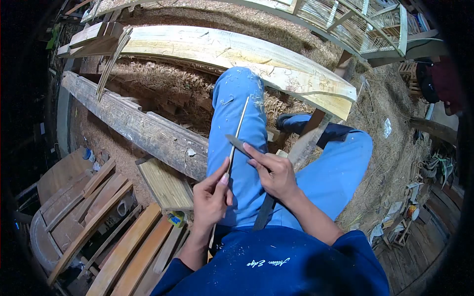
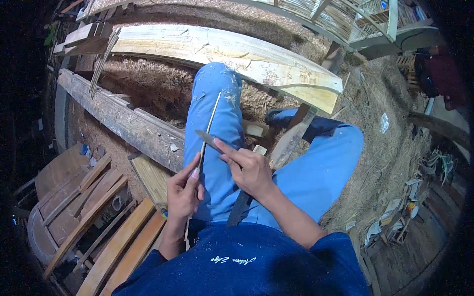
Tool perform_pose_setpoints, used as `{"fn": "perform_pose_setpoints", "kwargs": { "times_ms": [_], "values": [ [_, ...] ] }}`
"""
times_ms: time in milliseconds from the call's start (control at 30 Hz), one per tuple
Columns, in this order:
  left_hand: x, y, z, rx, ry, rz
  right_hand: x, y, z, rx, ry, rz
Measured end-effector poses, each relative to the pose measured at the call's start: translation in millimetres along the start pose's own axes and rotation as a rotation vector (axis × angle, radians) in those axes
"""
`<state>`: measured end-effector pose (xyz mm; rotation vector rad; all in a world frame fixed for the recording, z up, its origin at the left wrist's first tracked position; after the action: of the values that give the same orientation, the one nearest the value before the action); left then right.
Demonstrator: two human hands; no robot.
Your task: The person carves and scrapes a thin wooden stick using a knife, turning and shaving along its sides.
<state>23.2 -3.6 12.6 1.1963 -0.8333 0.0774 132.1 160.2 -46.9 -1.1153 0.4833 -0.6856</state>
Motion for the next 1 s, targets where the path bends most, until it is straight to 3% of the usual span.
{"fn": "perform_pose_setpoints", "kwargs": {
  "times_ms": [133, 200, 333, 467, 700, 1000],
  "values": [
    [16.0, 8.9, 3.2, -0.041, 0.051, 0.032, -2.9, 1.2, -4.4, 0.005, -0.022, -0.037],
    [26.6, 8.9, 6.7, -0.078, 0.056, 0.071, -7.3, 10.6, -9.3, 0.018, 0.072, 0.024],
    [27.1, -7.6, 12.0, -0.045, 0.089, 0.002, -10.1, 9.6, -9.0, 0.026, 0.043, 0.024],
    [10.5, -1.0, -0.2, 0.0, 0.059, -0.016, -17.8, 6.5, -9.8, -0.065, 0.131, 0.01],
    [-26.4, 15.0, -18.3, -0.021, 0.023, -0.035, -27.7, 5.4, -8.2, 0.03, 0.053, -0.06],
    [22.4, 0.5, 0.6, -0.048, 0.079, 0.0, -32.5, 14.1, -15.4, 0.039, 0.101, -0.102]
  ]
}}
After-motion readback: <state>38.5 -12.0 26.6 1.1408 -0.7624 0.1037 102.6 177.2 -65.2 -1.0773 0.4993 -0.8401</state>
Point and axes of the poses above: each hand's wrist, its own x-axis away from the middle knuckle, its own z-axis out of the back of the hand, y = z × x, the point moved 1 cm from there along -x, towards the middle knuckle, and after that the axes turned 12 degrees about y, right-handed, at the moved point
